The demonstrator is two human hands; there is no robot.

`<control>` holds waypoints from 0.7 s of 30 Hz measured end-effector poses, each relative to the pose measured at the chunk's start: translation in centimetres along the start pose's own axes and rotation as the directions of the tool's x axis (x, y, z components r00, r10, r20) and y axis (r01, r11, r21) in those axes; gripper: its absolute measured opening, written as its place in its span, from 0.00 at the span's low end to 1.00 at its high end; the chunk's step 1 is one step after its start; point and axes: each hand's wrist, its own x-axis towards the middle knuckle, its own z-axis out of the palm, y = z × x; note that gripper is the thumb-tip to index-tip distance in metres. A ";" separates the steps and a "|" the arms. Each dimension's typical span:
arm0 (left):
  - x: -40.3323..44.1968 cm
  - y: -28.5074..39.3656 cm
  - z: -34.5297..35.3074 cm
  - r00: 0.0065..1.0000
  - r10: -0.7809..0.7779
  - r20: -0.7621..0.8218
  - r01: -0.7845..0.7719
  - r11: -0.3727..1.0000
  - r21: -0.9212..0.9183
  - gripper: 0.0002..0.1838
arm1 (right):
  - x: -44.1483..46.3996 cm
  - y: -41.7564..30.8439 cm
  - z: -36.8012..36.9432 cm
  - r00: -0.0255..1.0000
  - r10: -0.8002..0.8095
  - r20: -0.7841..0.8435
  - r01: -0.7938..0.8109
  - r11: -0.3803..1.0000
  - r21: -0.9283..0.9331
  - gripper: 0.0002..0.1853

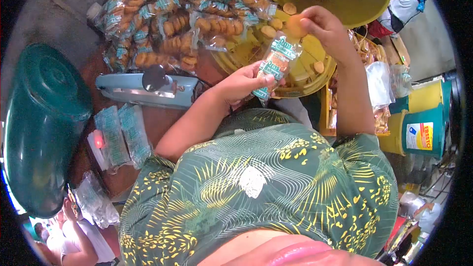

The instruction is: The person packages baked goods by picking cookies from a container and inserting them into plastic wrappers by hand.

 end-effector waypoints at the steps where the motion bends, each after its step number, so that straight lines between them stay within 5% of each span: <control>1: -0.1 0.0 0.1 1.000 -0.008 -0.001 0.007 1.000 -0.017 0.29 | 0.3 -0.2 0.3 0.988 -0.030 0.149 0.029 1.000 0.010 0.12; 5: -0.3 0.5 0.1 1.000 -0.012 -0.023 0.011 0.999 -0.050 0.28 | 0.6 -0.4 2.3 0.912 0.175 0.370 -0.220 0.972 0.084 0.10; 8: -0.2 0.2 -0.1 0.999 0.004 -0.037 -0.007 0.995 -0.095 0.28 | 0.0 -1.6 3.6 0.990 0.100 0.101 -0.113 0.985 0.133 0.12; 11: 0.0 0.3 -0.2 0.999 0.003 -0.044 -0.007 0.995 -0.104 0.27 | -1.3 -1.9 4.6 0.985 -0.158 0.067 0.172 0.896 -0.409 0.12; 14: 0.2 0.7 0.1 0.999 0.025 -0.045 -0.026 0.999 -0.022 0.30 | -2.0 -3.2 4.7 0.996 -0.033 0.087 0.072 0.868 -0.491 0.14; 20: -0.2 1.4 1.4 0.995 0.101 -0.028 -0.098 0.991 0.088 0.35 | -3.5 -4.0 4.8 0.945 -0.253 -0.205 0.167 0.918 -0.360 0.15; 21: -0.4 1.5 1.8 0.993 0.111 -0.028 -0.107 0.988 0.115 0.35 | -3.8 -4.1 4.7 0.964 -0.232 -0.128 0.176 0.922 -0.345 0.16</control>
